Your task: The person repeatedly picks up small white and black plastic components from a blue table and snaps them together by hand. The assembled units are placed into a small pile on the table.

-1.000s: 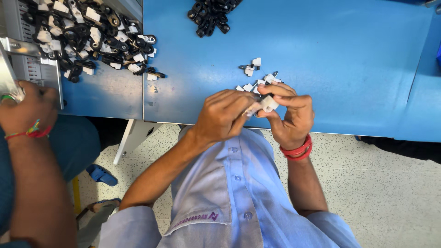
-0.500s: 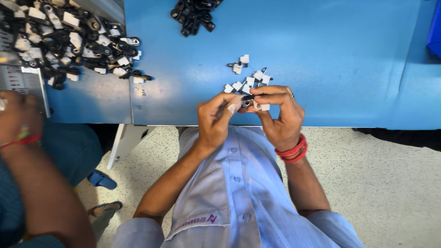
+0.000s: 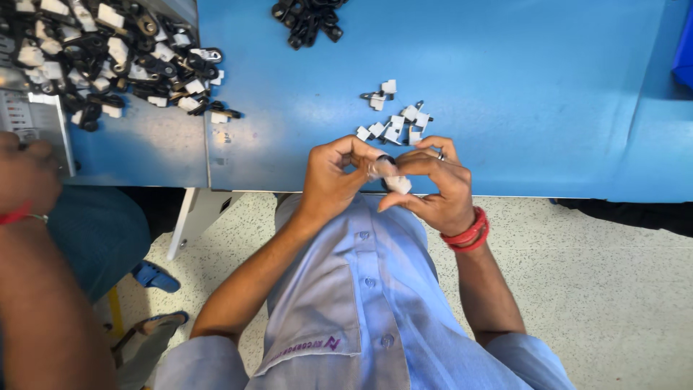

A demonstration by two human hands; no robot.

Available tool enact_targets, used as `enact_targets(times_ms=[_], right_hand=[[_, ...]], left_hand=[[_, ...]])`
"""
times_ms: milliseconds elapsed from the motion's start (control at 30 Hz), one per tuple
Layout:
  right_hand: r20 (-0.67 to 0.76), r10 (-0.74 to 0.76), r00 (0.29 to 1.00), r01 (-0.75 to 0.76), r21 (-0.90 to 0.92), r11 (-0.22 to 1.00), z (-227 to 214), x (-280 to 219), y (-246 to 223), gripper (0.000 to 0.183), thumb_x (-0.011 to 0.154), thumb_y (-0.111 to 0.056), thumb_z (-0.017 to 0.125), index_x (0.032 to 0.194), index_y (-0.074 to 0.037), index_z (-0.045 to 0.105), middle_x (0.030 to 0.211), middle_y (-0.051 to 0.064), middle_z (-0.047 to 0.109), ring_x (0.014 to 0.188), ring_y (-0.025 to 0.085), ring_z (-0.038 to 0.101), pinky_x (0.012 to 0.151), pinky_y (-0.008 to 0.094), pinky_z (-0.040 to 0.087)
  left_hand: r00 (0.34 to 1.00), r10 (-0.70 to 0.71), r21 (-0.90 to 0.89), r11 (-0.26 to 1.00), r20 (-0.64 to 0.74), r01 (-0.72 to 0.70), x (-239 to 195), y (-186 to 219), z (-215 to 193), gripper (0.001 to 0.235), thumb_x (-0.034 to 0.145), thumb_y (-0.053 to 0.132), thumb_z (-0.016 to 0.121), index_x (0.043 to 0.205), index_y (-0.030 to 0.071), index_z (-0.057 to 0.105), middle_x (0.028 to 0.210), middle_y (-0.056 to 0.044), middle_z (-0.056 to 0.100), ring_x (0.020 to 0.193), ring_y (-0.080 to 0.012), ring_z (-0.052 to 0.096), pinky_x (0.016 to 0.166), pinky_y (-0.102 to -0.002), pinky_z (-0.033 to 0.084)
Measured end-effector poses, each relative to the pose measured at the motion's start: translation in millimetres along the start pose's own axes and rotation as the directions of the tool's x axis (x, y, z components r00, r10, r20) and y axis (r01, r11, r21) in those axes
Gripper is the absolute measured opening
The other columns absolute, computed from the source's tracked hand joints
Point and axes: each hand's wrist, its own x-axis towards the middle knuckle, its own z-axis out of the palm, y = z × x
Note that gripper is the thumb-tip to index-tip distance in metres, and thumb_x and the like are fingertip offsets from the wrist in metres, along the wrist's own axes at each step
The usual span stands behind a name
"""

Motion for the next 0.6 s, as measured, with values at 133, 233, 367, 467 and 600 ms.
enact_targets(times_ms=[133,233,367,467,600], right_hand=[[0.038,0.051,0.998,-0.051,-0.010,0.999,8.7,0.6,-3.1,0.040,0.076,-0.028,0.093,0.103,-0.009,0.070,0.097,0.005,0.074,0.093,0.023,0.069,0.096,0.041,0.048],[0.044,0.056,0.997,-0.052,-0.088,0.995,11.9,0.9,-0.9,0.037,0.078,-0.025,0.092,0.101,-0.008,0.069,0.095,0.005,0.071,0.091,0.027,0.066,0.097,0.042,0.047],[0.042,0.008,0.999,-0.003,-0.125,0.992,8.9,0.3,8.7,0.035,0.078,-0.020,0.091,0.100,-0.008,0.066,0.093,0.005,0.071,0.088,0.024,0.067,0.105,0.048,0.044],[0.051,0.015,0.999,-0.008,-0.131,0.991,2.0,-0.2,15.3,0.034,0.080,-0.017,0.090,0.099,-0.008,0.064,0.092,0.006,0.069,0.087,0.023,0.067,0.110,0.050,0.044],[0.128,0.002,0.992,0.020,-0.170,0.985,-8.3,1.7,21.2,0.033,0.081,-0.020,0.089,0.098,-0.008,0.063,0.091,0.006,0.070,0.087,0.022,0.067,0.110,0.051,0.043]], left_hand=[[0.998,-0.054,0.085,0.995,-0.043,0.058,-2.2,4.0,-9.2,0.014,0.102,0.010,0.070,0.097,-0.002,0.073,0.083,-0.003,0.073,0.075,-0.0032,0.061,0.067,-0.022,0.051],[0.997,-0.016,0.218,0.975,-0.075,0.032,1.1,9.3,-8.6,0.016,0.101,0.011,0.070,0.095,-0.004,0.074,0.078,-0.003,0.072,0.072,-0.0044,0.062,0.064,-0.022,0.051],[0.995,-0.003,0.282,0.959,-0.096,0.030,3.8,10.2,-8.3,0.019,0.104,0.010,0.060,0.101,-0.004,0.074,0.082,-0.002,0.074,0.076,-0.0056,0.069,0.070,-0.022,0.058],[0.999,-0.015,0.146,0.989,0.030,0.010,8.3,5.6,-7.2,0.014,0.105,0.004,0.058,0.108,-0.005,0.069,0.098,-0.006,0.074,0.092,-0.0074,0.069,0.083,-0.023,0.058],[0.991,-0.120,0.047,0.992,0.065,0.117,11.3,2.1,-7.6,0.019,0.099,-0.005,0.062,0.118,-0.005,0.068,0.109,-0.011,0.075,0.100,-0.0121,0.073,0.091,-0.027,0.061]])
